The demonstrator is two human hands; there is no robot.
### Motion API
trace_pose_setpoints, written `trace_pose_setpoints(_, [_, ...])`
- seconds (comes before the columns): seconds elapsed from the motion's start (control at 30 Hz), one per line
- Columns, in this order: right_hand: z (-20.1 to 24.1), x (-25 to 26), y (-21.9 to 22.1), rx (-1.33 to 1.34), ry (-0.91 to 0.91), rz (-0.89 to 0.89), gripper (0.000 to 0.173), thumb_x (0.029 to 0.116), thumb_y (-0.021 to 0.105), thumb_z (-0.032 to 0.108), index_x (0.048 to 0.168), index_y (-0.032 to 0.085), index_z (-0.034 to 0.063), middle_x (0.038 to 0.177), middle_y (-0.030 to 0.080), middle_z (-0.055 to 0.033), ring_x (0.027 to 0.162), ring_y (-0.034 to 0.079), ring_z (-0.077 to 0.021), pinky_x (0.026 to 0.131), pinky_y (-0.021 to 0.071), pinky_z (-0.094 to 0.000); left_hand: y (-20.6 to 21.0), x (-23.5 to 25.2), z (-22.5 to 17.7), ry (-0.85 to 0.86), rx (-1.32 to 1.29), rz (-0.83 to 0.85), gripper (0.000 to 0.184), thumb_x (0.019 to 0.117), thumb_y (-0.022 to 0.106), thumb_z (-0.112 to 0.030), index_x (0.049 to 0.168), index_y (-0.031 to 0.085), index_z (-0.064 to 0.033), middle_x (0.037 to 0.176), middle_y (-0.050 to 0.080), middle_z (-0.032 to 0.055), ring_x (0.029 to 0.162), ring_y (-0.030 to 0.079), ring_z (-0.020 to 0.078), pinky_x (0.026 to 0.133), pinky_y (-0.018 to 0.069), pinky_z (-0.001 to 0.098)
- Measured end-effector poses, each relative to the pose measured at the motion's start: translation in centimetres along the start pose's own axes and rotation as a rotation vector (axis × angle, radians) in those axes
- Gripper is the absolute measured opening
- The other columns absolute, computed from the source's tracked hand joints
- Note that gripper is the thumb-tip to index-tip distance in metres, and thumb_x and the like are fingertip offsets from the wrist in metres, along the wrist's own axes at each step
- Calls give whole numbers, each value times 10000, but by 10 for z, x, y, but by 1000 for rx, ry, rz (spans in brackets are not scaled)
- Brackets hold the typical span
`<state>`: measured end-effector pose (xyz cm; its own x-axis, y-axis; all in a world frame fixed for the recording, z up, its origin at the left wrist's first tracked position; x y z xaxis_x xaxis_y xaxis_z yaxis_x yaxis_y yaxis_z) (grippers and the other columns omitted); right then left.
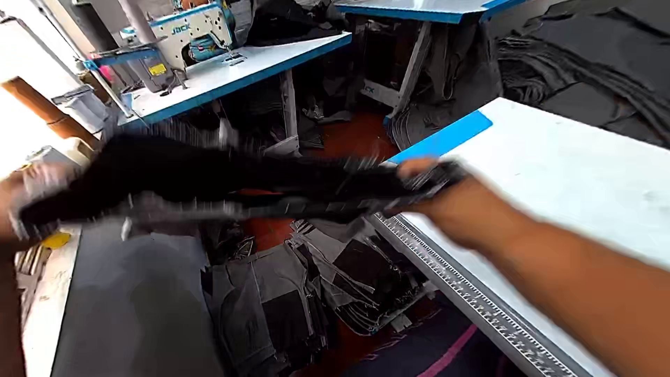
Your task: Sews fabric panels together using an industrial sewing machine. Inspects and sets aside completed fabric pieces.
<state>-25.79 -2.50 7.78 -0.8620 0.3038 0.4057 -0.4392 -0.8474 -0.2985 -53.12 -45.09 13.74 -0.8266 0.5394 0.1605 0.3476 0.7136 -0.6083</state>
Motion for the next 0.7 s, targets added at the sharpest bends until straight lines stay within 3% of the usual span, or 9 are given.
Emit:
trace_pose_setpoints(0.03, [-28,-12,29,-64,-24,115,178,767,722,-1,918,678,83,910,693,33,863,662,-35,783,576,-249,21,-19,27,-124,154,147,339,946,394,129,770,608,-67,677,620,-52,629,582,10,609,510,201])
trace_pose_setpoints(0.1, [-89,-51,85,-226,177,447,234,806,739,-71,1037,727,-35,1183,707,-176,1202,646,-274,1076,500,-449,82,-64,93,-355,422,542,262,879,490,193,775,676,40,804,679,124,793,644,215,783,526,404])
trace_pose_setpoints(0.17, [-140,-112,127,-396,478,899,367,944,655,-13,1310,658,-4,1497,537,-204,1462,430,-349,1225,308,-513,162,-120,153,-520,575,956,183,921,602,122,1048,731,93,1111,696,285,1095,646,417,1000,458,567])
trace_pose_setpoints(0.27, [-141,-165,120,-483,421,1166,343,1012,551,11,1339,656,7,1535,507,-199,1502,368,-386,1241,239,-558,284,-194,208,-547,652,1323,423,933,688,12,1344,608,73,1357,568,376,1312,511,553,1095,372,688])
trace_pose_setpoints(0.33, [-112,-161,70,-592,38,811,230,995,563,40,1102,767,41,1333,686,-133,1374,544,-376,1171,366,-605,372,-204,200,-487,530,1348,475,908,727,-10,1359,599,68,1335,585,368,1276,547,542,1074,411,679])
trace_pose_setpoints(0.4, [-96,-153,-2,-773,-186,402,279,1021,509,196,1016,780,129,1228,734,-56,1268,632,-295,1099,480,-515,467,-183,175,-409,288,1411,426,1024,603,-103,1391,541,104,1366,570,356,1288,561,497,1097,426,608])
trace_pose_setpoints(0.57, [-123,-159,-114,-1089,74,325,787,1002,245,737,1458,591,196,1580,478,-138,1521,333,-407,1192,221,-688,663,-104,138,-681,-182,1124,481,1119,401,-250,1398,489,133,1406,524,337,1285,551,406,1087,438,498])
trace_pose_setpoints(0.63, [-126,-162,-112,-1119,110,350,785,996,170,760,1523,491,273,1631,405,-114,1566,229,-374,1221,131,-659,667,-82,94,-815,-274,979,481,1133,344,-220,1458,428,125,1501,462,302,1377,490,357,1148,392,446])
trace_pose_setpoints(0.7, [-124,-159,-109,-1083,175,415,720,1011,220,735,1538,448,302,1637,385,-137,1574,196,-378,1236,96,-626,618,-64,28,-869,-356,783,507,1145,256,-253,1506,378,81,1546,441,244,1427,445,271,1169,353,363])
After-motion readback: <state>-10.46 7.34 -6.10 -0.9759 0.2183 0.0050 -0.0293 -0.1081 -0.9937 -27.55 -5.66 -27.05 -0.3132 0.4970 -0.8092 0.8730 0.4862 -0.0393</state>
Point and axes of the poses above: each hand's wrist, its own x-axis towards the middle knuckle, its own y-axis out of the palm, z = x × y, the point moved 8 cm from there along x, towards the middle knuckle
